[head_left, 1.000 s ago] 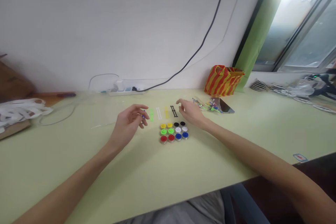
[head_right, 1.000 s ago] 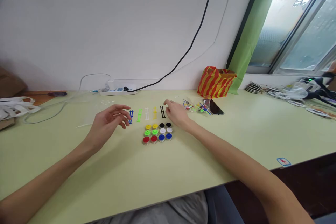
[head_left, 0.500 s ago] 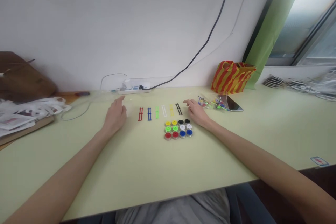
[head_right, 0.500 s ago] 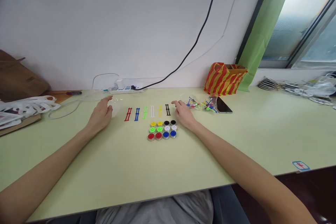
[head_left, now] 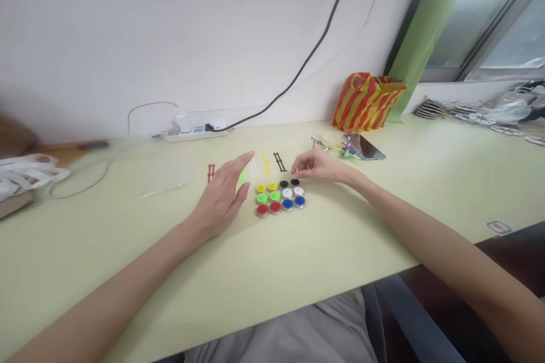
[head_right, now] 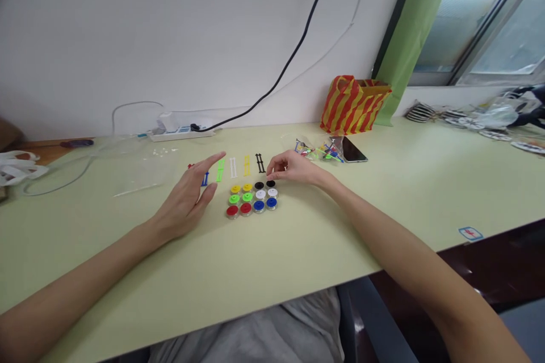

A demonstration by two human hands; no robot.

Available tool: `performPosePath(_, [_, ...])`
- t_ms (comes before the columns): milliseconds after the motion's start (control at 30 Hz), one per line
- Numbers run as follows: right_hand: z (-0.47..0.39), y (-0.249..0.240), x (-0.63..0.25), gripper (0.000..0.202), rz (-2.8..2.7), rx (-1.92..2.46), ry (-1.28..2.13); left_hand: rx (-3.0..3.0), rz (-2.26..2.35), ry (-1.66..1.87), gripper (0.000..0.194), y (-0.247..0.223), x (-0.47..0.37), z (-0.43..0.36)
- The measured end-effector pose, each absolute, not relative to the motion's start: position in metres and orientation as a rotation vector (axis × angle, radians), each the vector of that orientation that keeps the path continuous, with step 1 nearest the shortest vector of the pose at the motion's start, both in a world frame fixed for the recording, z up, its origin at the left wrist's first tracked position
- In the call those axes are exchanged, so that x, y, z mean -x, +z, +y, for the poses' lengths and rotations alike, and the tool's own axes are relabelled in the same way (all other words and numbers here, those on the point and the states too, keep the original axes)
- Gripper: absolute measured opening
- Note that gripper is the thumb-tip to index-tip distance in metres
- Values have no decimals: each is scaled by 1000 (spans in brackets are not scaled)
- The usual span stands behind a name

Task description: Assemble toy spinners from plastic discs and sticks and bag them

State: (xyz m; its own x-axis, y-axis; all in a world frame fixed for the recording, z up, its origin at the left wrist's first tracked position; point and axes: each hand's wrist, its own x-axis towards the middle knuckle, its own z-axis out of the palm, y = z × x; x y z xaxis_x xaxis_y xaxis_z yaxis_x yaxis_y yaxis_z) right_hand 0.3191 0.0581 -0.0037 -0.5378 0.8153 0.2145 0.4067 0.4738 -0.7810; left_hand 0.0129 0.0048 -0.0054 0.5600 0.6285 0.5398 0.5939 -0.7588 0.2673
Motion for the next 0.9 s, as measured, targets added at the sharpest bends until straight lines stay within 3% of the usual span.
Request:
performPosePath(333, [59,1,-323,24,-2285,1000,901,-2486,1245,1066,57,-15,10,33])
performPosePath(767, [67,-1,-330,8,-2437,1171,511,-2534,1203,1035,53,-11,2,24])
performPosePath(900, [64,-2,-328,15,-2422,1176,493,-2605,1217,1005,53,-12,6,29])
